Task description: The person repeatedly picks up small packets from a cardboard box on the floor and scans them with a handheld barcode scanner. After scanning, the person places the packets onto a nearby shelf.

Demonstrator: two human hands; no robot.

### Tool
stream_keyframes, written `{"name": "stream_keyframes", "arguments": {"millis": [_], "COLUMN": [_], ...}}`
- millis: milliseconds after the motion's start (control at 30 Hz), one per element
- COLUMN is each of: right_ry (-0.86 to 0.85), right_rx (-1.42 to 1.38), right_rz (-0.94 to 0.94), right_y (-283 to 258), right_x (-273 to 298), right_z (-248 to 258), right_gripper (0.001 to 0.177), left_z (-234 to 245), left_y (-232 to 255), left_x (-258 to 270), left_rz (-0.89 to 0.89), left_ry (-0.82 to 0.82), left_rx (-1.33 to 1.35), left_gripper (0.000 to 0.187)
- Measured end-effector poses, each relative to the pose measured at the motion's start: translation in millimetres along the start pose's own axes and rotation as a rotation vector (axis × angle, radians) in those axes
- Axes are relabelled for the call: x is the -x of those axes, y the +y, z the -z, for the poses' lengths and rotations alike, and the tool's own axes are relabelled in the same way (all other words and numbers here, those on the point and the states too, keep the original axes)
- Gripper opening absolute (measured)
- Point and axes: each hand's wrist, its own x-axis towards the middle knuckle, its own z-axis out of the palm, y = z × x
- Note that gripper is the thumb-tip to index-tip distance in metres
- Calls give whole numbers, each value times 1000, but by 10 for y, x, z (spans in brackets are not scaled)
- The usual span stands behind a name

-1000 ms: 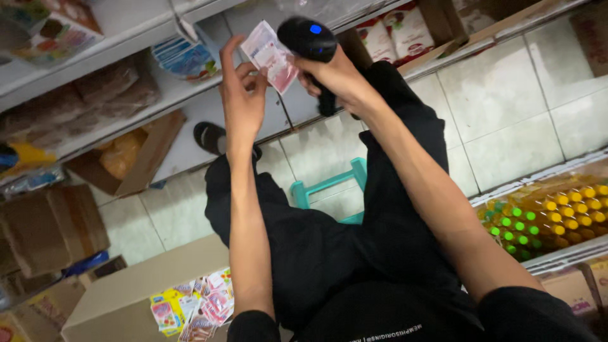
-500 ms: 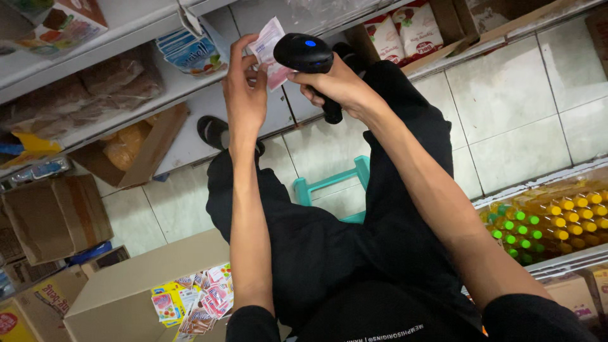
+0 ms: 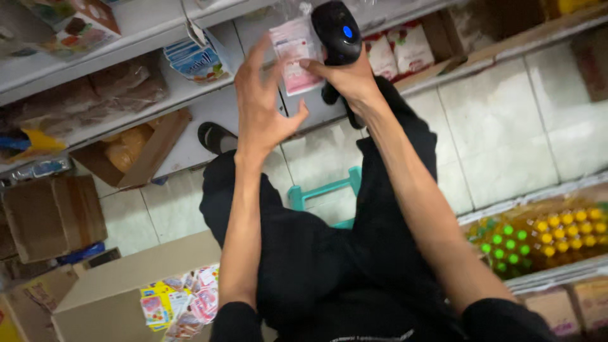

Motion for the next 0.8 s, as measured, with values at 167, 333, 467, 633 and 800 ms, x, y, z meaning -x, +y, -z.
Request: {"name": "stream_keyframes", "arguments": {"millis": [167, 333, 467, 633, 800], "right_ry": [-152, -259, -283, -261, -271], "right_rx": [-287, -773, -892, -829, -821], "right_rz": [38, -90, -4, -3, 13], "right_y": [140, 104, -47, -93, -106], "right_x": [-56, -81, -98, -112, -176], "right_z": [49, 139, 189, 260, 257], "right_gripper": [34, 26, 26, 30, 32], "left_z": [61, 407, 703, 670, 387], "left_y": [201, 378, 398, 115, -119], "left_x": [-144, -641, -1316, -1892, -2076], "left_rz": [-151, -228, -113, 23, -90], "left_ry": [24, 237, 195, -143, -180], "left_rx": [-157, -125, -39, -21, -69], "left_gripper": [56, 40, 30, 17, 36]}}
